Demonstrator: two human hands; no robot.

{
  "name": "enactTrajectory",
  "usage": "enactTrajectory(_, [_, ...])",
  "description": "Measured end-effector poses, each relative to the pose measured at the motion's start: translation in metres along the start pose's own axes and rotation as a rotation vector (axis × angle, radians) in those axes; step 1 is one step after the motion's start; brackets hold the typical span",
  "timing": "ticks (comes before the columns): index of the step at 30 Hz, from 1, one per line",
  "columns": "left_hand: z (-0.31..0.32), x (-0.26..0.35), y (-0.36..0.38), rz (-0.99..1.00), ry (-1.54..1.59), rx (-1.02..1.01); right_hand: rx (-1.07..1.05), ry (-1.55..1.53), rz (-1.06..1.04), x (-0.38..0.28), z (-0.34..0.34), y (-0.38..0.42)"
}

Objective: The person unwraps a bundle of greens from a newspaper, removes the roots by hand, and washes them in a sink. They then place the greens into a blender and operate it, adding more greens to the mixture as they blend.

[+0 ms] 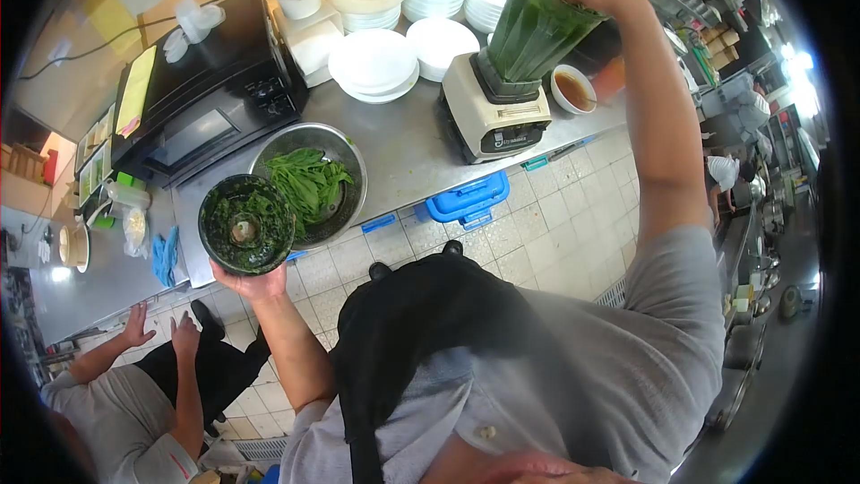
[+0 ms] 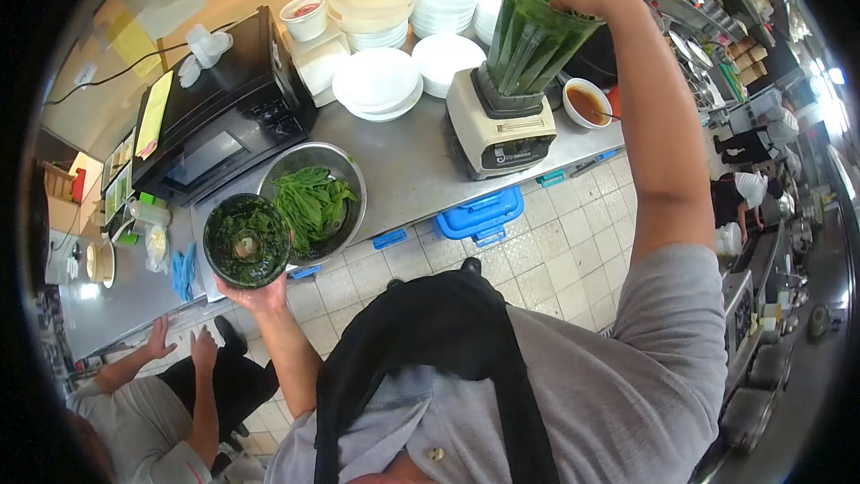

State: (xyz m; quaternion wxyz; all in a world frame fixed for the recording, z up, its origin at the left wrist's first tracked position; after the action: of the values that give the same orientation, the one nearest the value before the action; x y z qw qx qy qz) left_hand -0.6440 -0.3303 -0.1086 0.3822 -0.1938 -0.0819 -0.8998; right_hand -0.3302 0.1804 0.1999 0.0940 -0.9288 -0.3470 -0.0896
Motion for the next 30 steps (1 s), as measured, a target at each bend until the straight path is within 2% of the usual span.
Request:
enactTrajectory(3, [-0.002, 0.002, 0.005, 0.006, 0.011, 0.004, 0.118, -0.364, -0.026, -0.002, -0.024, 0.007])
enactTrajectory(6, [-0.004, 0.006, 0.010, 0.010, -0.010, 0.036, -0.077, -0.054, -0.028, -0.039, -0.033, 0.023])
enactTrajectory(9, [-0.005, 0.005, 0.011, 0.010, -0.022, 0.063, 0.061, -0.076, -0.374, -0.024, 0.000, 0.004])
enactTrajectory(12, [-0.003, 0.001, 0.011, -0.001, -0.020, 0.074, 0.407, -0.068, -0.137, -0.019, -0.044, 0.038])
enactTrajectory(14, [0.000, -0.003, 0.011, -0.019, -0.019, 0.069, 0.694, -0.470, 0.036, -0.026, -0.087, 0.101])
enactTrajectory(20, [0.019, -0.021, -0.003, -0.080, -0.034, 0.052, 0.790, -0.643, 0.273, -0.030, -0.051, 0.169])
enactTrajectory(21, [0.024, -0.026, -0.007, -0.099, -0.049, 0.029, 0.884, -0.573, 0.292, -0.015, -0.047, 0.167])
enactTrajectory(24, [0.035, -0.042, -0.018, -0.140, -0.086, 0.033, 1.032, -0.700, 0.201, 0.003, -0.053, 0.145])
enactTrajectory(27, [0.045, -0.059, -0.019, -0.169, -0.112, 0.005, 0.718, -0.284, 0.011, -0.035, -0.064, 0.129])
enactTrajectory(30, [0.050, -0.072, -0.018, -0.176, -0.087, -0.014, 0.806, -0.394, 0.243, -0.003, -0.040, 0.160])
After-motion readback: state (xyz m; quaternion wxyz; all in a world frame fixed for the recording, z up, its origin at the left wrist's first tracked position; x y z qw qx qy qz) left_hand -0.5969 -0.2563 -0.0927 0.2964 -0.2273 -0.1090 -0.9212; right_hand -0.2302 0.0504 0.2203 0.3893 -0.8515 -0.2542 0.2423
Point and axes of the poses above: each hand's wrist, its own y-axis away from the middle knuckle, its own z-axis out of the palm, x = y × z, the point moved 8 cm from there along -y, towards the middle knuckle, and after that the axes turned 3 degrees about x, right-handed, at the moved point
